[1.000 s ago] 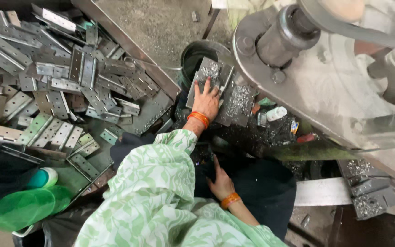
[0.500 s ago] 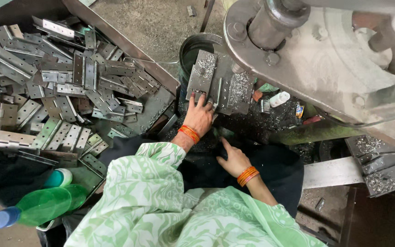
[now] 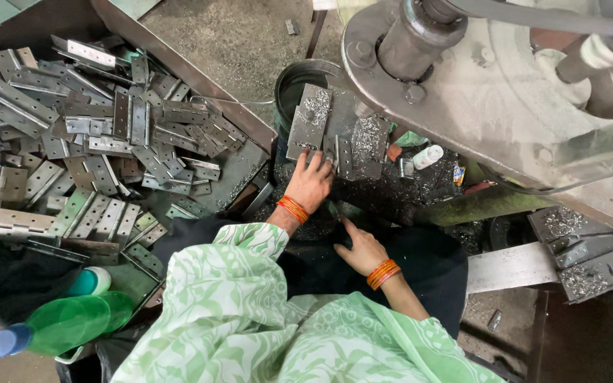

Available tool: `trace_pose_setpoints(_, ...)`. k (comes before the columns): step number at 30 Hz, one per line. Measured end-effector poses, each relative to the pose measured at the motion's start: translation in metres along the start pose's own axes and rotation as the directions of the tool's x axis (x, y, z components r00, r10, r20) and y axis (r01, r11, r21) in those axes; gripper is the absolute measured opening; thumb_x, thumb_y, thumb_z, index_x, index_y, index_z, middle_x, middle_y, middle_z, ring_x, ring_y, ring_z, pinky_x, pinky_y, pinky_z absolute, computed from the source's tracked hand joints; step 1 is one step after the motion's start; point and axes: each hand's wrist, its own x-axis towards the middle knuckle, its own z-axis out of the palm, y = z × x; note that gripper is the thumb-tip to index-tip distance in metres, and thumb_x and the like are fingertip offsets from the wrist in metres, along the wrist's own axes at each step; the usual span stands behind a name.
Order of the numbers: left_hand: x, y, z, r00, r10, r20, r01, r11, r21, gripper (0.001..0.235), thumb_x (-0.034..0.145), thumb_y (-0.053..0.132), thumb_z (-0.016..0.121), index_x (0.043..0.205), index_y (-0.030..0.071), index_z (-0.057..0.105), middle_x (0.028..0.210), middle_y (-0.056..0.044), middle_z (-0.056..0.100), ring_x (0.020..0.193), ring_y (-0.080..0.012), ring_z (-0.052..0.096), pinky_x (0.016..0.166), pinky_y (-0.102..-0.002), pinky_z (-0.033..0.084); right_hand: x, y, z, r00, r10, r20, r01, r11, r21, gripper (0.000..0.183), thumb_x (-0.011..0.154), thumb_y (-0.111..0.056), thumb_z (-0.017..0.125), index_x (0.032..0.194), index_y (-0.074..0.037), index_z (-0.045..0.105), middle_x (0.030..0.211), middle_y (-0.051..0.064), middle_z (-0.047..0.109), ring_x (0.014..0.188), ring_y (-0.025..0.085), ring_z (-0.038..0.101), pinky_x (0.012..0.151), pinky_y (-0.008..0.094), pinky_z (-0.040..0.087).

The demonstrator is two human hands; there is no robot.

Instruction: The person places metal hinges one by one onto a machine to punch holes in them, then places the finished hinges into a bin.

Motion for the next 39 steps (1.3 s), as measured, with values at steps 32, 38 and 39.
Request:
trace_pose_setpoints(32, 0.029, -0.03, 0.012, 0.956, -0.273, 0.112, 0.294, 0.91, -0.293, 0.038, 0.084, 0.029, 0.072, 0.117, 0.01, 0.072, 0.134, -0.011, 0.058, 0.131, -0.0363, 0.045, 0.102, -0.055, 0.041, 0.1, -0.023, -0.049, 0.855, -0.299, -0.424, 0.265, 0.954, -0.14, 0.049, 0.082, -0.006, 0.073, 0.13, -0.007, 0.063, 0.123, 0.016, 0.059, 0.114, 0.039, 0.061, 0.095, 0.044, 0.054)
trace_pose_setpoints(38, 0.028, -0.011, 0.013, 0.937, -0.175, 0.304, 0.205, 0.976, -0.069, 0.042, 0.083, 0.031, 0.066, 0.118, 0.008, 0.072, 0.14, -0.009, 0.056, 0.139, -0.0356, 0.038, 0.109, -0.064, 0.032, 0.036, -0.032, -0.049, 0.911, -0.208, -0.356, 0.206, 0.977, -0.044, 0.053, 0.085, -0.021, 0.07, 0.136, -0.007, 0.06, 0.131, 0.016, 0.062, 0.119, 0.038, 0.06, 0.096, 0.044, 0.052)
trace_pose_setpoints(39, 0.028, -0.01, 0.018, 0.94, -0.178, 0.292, 0.199, 0.979, -0.044, 0.04, 0.086, 0.03, 0.064, 0.118, 0.009, 0.072, 0.14, -0.008, 0.057, 0.14, -0.0362, 0.037, 0.11, -0.066, 0.031, 0.025, -0.033, -0.049, 0.935, -0.187, -0.3, 0.186, 0.982, -0.034, 0.056, 0.085, -0.024, 0.07, 0.137, -0.008, 0.058, 0.13, 0.017, 0.064, 0.117, 0.039, 0.062, 0.095, 0.045, 0.053)
